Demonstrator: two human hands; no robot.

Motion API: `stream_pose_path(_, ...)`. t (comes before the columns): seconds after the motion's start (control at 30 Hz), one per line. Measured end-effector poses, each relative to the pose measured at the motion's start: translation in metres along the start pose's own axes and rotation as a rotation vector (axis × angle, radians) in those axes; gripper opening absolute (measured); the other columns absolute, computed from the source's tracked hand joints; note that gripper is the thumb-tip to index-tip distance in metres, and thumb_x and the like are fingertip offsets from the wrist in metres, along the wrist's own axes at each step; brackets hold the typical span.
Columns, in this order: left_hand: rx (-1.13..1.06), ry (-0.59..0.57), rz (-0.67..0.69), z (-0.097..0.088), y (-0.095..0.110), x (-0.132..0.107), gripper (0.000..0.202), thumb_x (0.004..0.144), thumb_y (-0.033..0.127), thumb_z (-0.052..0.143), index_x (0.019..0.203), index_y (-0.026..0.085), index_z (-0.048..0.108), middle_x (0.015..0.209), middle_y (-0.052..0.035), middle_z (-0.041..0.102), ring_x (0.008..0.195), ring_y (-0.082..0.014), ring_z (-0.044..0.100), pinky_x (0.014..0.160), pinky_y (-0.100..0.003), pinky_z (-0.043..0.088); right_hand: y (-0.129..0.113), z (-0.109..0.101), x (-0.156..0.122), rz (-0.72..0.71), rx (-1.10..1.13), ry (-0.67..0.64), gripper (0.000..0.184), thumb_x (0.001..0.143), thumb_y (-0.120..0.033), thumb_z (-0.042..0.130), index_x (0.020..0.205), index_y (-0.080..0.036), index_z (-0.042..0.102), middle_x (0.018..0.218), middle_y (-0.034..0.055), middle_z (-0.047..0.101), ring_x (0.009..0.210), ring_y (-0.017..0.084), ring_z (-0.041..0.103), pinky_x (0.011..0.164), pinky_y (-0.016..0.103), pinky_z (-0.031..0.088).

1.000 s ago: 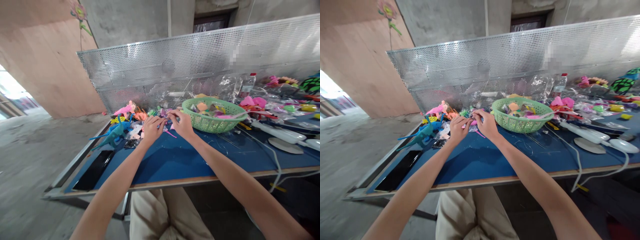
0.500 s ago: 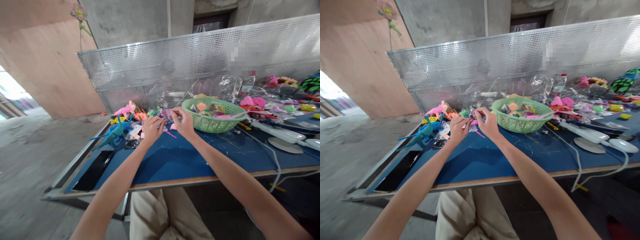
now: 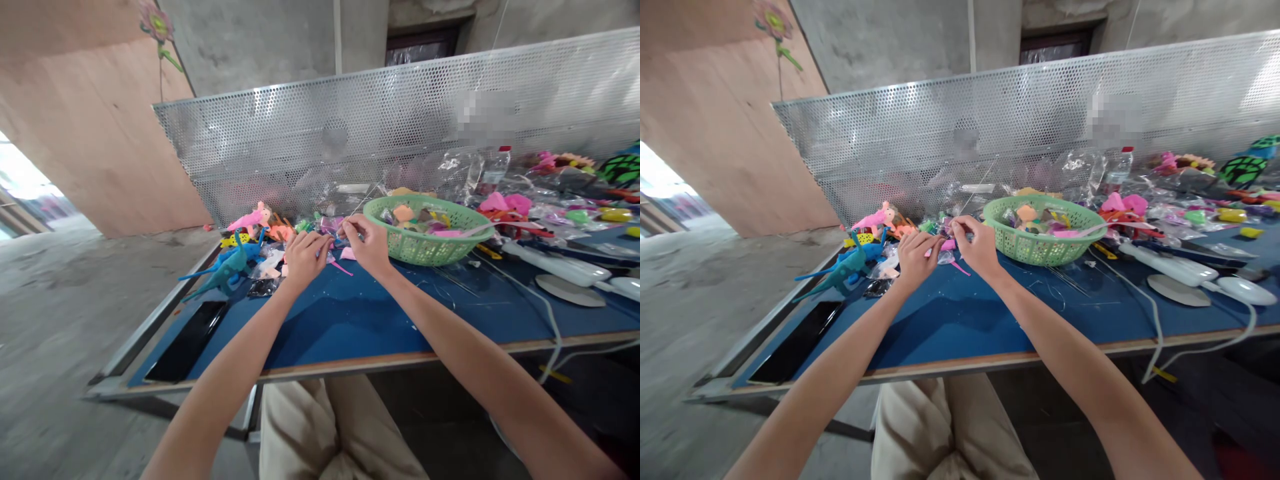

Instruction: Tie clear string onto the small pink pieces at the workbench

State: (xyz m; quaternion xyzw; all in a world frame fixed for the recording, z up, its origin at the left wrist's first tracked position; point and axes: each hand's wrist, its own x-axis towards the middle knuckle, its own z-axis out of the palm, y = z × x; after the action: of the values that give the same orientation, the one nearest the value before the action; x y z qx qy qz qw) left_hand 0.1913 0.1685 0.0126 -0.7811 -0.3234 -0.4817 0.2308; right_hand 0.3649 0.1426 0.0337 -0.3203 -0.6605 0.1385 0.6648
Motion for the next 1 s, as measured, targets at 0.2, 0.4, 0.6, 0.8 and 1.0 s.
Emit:
stream_pose_path(0.2,0.005,0.068,0.02,0.0014,0.0011,0.0008,0.022,0.098,0.033,0.058,0.094,0.021,0.076,0.08,-0.0044,0.072,0.076,-0.0181,0.06,0.074,-0.034,0.04,-0.0029,0.0007,-0.0012,-0.084,-0.055,-0.016,0.023,0.099,-0.04,0.051,0.094,-0.024,0.066,0.085,0.0032,0.073,0.08,0.02,0.072,0.079,0.036,0.058)
stream_pose_path(0.4,-0.022,0.099,0.026,0.0035,-0.0002,0.0007,0.02,0.097,0.031,0.06,0.093,0.02,0.076,0.08,-0.004,0.072,0.076,-0.0167,0.06,0.075,-0.032,0.039,0.0026,0.0028,0.0,-0.13,-0.059,0.006,0.023,0.1,-0.039,0.051,0.094,-0.023,0.067,0.084,0.0022,0.073,0.078,0.02,0.073,0.077,0.034,0.057)
stream_pose_path(0.6,-0.029,0.103,-0.003,0.0038,0.0021,0.0009,0.023,0.098,0.032,0.058,0.092,0.02,0.076,0.079,-0.0044,0.072,0.075,-0.0172,0.061,0.073,-0.032,0.04,0.0023,0.0033,-0.0009,-0.159,-0.086,0.032,0.018,0.099,-0.035,0.053,0.093,-0.024,0.066,0.084,0.0018,0.073,0.077,0.019,0.072,0.076,0.034,0.056)
stream_pose_path(0.8,-0.043,0.092,-0.031,0.0016,0.0061,0.0022,0.023,0.098,0.031,0.057,0.092,0.019,0.076,0.081,-0.0047,0.072,0.077,-0.0173,0.062,0.072,-0.032,0.04,-0.0006,0.0037,-0.0029,-0.219,-0.165,0.057,0.016,0.099,-0.031,0.052,0.094,-0.023,0.065,0.086,0.0027,0.074,0.078,0.019,0.071,0.077,0.034,0.055)
stream_pose_path(1.0,-0.098,0.092,-0.064,0.0023,0.0079,0.0024,0.022,0.098,0.03,0.058,0.09,0.018,0.075,0.081,-0.0043,0.072,0.078,-0.0169,0.061,0.073,-0.031,0.041,0.0014,0.0039,-0.0023,-0.27,-0.215,0.049,0.016,0.101,-0.028,0.049,0.095,-0.024,0.063,0.085,0.0031,0.074,0.079,0.02,0.07,0.078,0.035,0.055)
